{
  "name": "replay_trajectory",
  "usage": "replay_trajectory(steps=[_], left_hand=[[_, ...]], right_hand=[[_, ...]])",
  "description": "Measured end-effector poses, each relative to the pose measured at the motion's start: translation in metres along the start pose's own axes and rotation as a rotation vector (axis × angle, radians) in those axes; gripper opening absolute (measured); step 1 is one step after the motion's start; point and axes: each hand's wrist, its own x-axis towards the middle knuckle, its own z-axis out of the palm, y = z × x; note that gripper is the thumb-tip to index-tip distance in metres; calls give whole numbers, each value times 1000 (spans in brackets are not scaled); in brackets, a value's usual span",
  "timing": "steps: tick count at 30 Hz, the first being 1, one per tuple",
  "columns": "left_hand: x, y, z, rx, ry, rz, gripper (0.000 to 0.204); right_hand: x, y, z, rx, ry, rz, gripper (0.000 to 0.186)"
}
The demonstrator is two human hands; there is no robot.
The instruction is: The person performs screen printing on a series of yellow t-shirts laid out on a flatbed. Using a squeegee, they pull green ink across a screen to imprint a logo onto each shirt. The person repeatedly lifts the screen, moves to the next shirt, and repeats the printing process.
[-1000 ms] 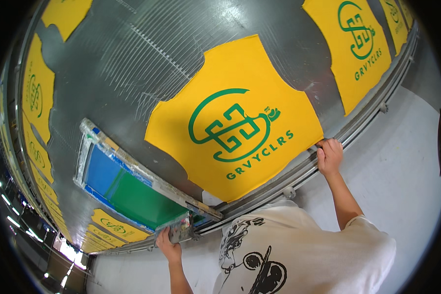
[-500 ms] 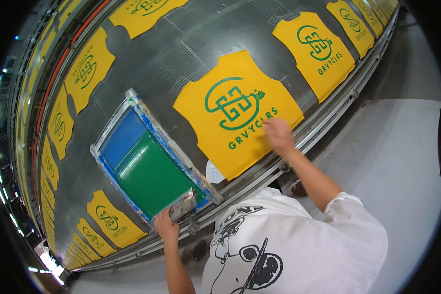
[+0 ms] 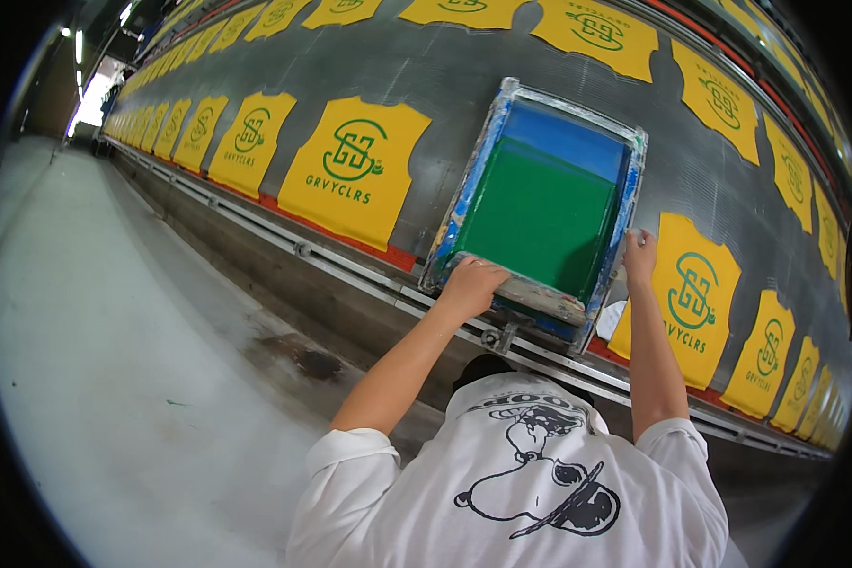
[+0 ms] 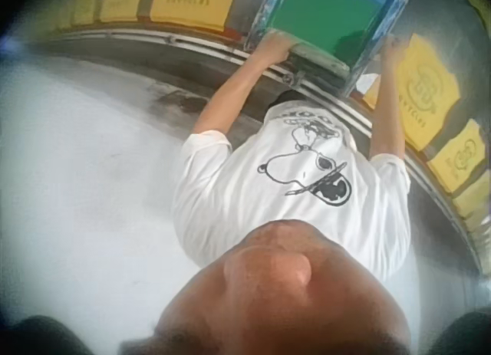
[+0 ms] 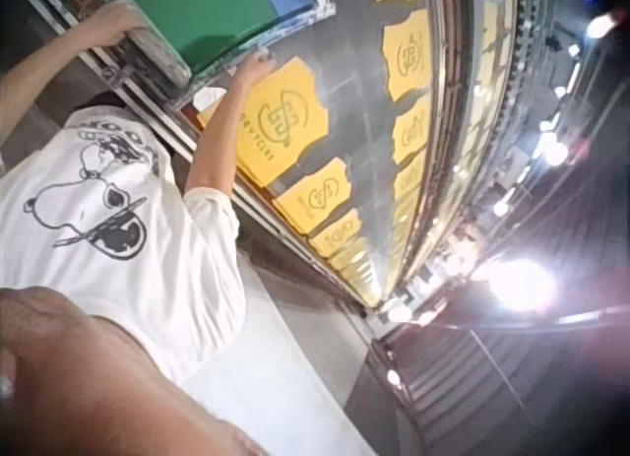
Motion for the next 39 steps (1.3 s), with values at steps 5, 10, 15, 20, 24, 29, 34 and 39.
replay_trajectory(steps=[5,10,15,20,24,29,34,39], left_hand=[[2,0,6,-12,39,8,43],[2,-2,5,-91,73,69,47],[19,-18,35,-174,28,193,50],[31,-39,57,-287,27,318,49],[43,-54,58,-349,34,412,49],[56,-71,64,-409,39,461,49],[68,-73,75,-299,-66,377,46],[71,-66,74,-174,-225,263,43]], right_hand=[[-7,-19,9,-308,343,-215,44],[-24,-61,-12,-264,446,-335,42],[-24,-62,-27,-366,462,-357,42],[-26,-67,-28,-535,550,-456,35],[-33,-84,-28,-554,541,-354,33],[-26,-65,-14,-566,609,-344,35],[6,0,15,-406,656,-279,36],[18,43,31,-367,561,-235,39]])
